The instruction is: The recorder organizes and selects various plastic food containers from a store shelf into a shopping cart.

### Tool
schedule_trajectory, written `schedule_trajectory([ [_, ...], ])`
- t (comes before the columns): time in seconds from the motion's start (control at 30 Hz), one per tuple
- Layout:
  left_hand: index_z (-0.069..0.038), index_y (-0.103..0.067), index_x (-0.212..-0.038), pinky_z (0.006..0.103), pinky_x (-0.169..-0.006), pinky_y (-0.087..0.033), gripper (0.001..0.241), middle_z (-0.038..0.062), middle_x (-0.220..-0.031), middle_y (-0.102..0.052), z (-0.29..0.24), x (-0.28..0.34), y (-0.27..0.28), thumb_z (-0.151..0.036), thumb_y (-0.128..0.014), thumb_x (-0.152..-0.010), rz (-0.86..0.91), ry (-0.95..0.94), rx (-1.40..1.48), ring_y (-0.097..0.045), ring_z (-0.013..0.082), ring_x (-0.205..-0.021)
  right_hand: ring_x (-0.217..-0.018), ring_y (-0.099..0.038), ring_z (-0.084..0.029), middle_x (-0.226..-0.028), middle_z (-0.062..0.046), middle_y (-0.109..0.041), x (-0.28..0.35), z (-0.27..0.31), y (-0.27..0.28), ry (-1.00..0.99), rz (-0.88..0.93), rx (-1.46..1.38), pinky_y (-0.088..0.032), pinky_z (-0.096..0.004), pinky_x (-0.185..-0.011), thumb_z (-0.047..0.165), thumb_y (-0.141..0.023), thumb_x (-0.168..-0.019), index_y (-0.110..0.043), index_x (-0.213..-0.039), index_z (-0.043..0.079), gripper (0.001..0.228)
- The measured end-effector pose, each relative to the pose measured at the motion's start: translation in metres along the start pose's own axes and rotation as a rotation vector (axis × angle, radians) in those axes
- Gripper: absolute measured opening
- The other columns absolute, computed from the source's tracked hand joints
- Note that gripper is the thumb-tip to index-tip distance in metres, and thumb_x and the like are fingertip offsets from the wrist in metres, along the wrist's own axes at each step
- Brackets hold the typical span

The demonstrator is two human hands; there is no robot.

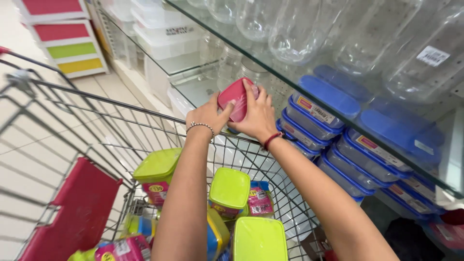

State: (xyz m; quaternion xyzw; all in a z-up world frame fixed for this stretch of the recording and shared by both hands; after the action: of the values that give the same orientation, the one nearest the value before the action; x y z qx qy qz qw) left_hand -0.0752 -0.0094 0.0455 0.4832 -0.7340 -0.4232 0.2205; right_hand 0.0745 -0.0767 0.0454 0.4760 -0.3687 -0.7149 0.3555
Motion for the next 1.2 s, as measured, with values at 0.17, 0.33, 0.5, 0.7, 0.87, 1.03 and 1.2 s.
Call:
schedule_trajectory([
  [0.17,-0.010,-0.041,-0.152,0.0452,-0.104,-0.046,0.089,0.025,-0.142,-0.058,0.011,0.022,0.024,-0.061,-0.071,-0.086,-0.300,-0.393,0.386,-0.058,0.0380,-0.127,-0.132,-0.042,-0.047,-0.150,-0.026,-0.037,0.049,0.051,0.081,0.298,-0.260,-0.075,-0.041,-0.056,-0.102,0.040,-0.091,-0.053,-0.031,-0.159,0.020,0.124],
  [0.33,-0.015,-0.049,-0.146,0.0417,-0.106,-0.049,0.087,0.016,-0.136,-0.063,-0.013,0.123,0.086,-0.055,-0.078,-0.075,-0.257,-0.446,0.417,-0.062,0.0311,-0.125,-0.136,-0.039,-0.045,-0.151,-0.022,-0.037,0.120,0.083,0.137,0.528,-0.434,-0.087,-0.036,-0.058,-0.112,0.034,-0.092,-0.055,-0.038,-0.156,0.020,0.115],
  [0.5,-0.014,-0.057,-0.138,0.0438,-0.103,-0.049,0.073,0.011,-0.136,-0.061,-0.004,0.222,0.117,-0.056,-0.076,-0.081,-0.385,-0.498,0.184,-0.059,0.0323,-0.126,-0.138,-0.038,-0.045,-0.152,-0.021,-0.036,0.192,0.108,0.148,0.623,-0.398,-0.151,-0.035,-0.057,-0.113,0.033,-0.093,-0.055,-0.041,-0.154,0.022,0.112],
  [0.7,-0.011,-0.056,-0.139,0.0427,-0.107,-0.048,0.073,0.013,-0.136,-0.059,0.066,0.270,0.103,-0.061,-0.070,-0.087,-0.232,-0.341,-0.034,-0.058,0.0327,-0.127,-0.137,-0.037,-0.048,-0.151,-0.028,-0.032,0.249,0.129,0.109,0.677,-0.148,-0.475,-0.035,-0.056,-0.114,0.047,-0.094,-0.064,-0.030,-0.155,0.012,0.116],
  [0.87,-0.013,-0.054,-0.145,0.0467,-0.108,-0.044,0.073,0.017,-0.148,-0.050,0.081,0.280,0.108,-0.049,-0.072,-0.083,-0.012,-0.184,-0.281,-0.051,0.0377,-0.133,-0.140,-0.046,-0.042,-0.152,-0.025,-0.043,0.278,0.131,0.107,0.647,0.241,-0.703,-0.041,-0.046,-0.112,0.034,-0.077,-0.093,-0.034,-0.154,0.010,0.079],
  [1.03,-0.007,-0.032,-0.156,0.0691,-0.108,-0.024,0.100,0.017,-0.152,-0.042,0.039,0.280,0.099,-0.040,-0.080,-0.074,-0.079,0.026,-0.666,-0.039,0.0415,-0.137,-0.118,-0.062,-0.031,-0.133,-0.011,-0.060,0.300,0.091,0.134,0.424,0.342,-0.352,-0.050,-0.042,-0.101,0.036,-0.065,-0.098,-0.056,-0.140,0.015,0.047],
  [1.2,-0.013,-0.047,-0.150,0.0687,-0.109,-0.027,0.080,0.015,-0.147,-0.051,-0.070,0.297,0.043,-0.031,-0.077,-0.078,-0.298,-0.468,-0.447,-0.043,0.0381,-0.137,-0.124,-0.061,-0.031,-0.130,-0.009,-0.063,0.339,0.005,0.171,0.351,0.089,-0.387,-0.049,-0.043,-0.104,0.031,-0.067,-0.096,-0.064,-0.129,0.015,0.037],
])
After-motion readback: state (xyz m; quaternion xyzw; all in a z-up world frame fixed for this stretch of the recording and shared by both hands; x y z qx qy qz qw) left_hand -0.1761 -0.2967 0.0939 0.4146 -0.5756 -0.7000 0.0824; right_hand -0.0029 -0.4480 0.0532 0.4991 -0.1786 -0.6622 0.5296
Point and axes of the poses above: each hand's wrist, its own x-axis away from the middle knuckle, its own y-axis out of the back of the hand, z = x × y, the point moved 3 cm from there along -x, towards the middle knuckle
